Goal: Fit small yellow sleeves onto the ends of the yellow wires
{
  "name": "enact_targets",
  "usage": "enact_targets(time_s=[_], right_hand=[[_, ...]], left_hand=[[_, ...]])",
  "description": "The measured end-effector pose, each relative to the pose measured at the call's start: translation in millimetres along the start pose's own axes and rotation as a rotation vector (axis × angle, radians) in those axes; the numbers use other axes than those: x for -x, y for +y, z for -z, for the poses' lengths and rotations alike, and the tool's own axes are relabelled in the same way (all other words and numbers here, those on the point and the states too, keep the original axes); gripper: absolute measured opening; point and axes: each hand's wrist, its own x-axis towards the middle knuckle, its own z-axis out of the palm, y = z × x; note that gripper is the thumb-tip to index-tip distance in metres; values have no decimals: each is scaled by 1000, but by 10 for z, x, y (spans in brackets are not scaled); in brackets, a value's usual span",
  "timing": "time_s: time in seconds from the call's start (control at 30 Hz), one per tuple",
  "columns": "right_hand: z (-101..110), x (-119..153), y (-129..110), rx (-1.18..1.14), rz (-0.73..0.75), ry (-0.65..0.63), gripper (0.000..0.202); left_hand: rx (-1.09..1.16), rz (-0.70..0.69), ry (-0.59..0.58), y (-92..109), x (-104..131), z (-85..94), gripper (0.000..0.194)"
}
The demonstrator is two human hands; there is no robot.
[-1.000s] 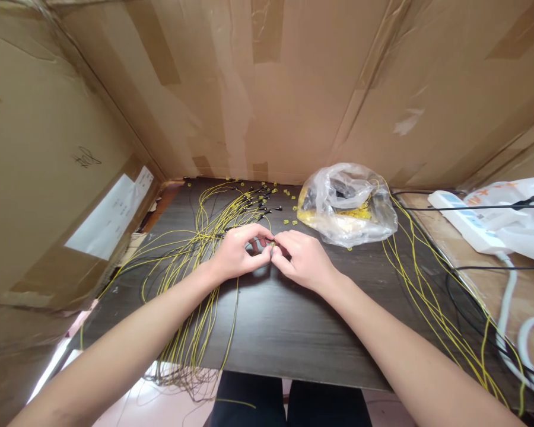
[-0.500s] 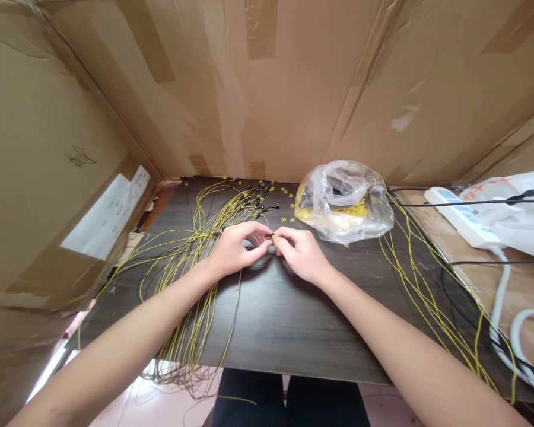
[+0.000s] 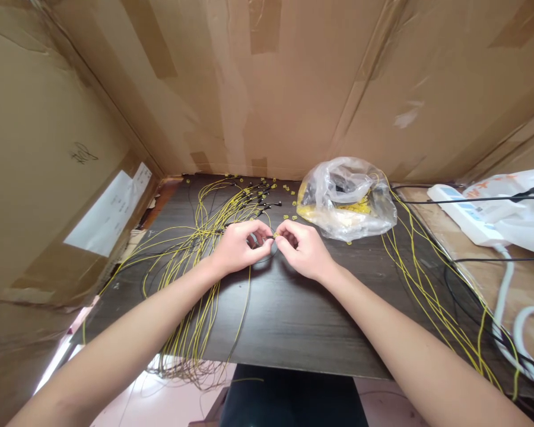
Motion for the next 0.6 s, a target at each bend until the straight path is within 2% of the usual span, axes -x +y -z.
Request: enact_targets(time_s=[0.2,0.47,0.6], right_hand=[[35,-15,-7,-40,39,-67,13],[65,-43,-32,-189,-144,-153,25],[42,-35,-31,-144,-124,-154,27]], left_hand=[[82,46,-72,3,4,-8,7],[135,111,-48,-2,12,11,12],[171,143,-60,-12,16,22,12]])
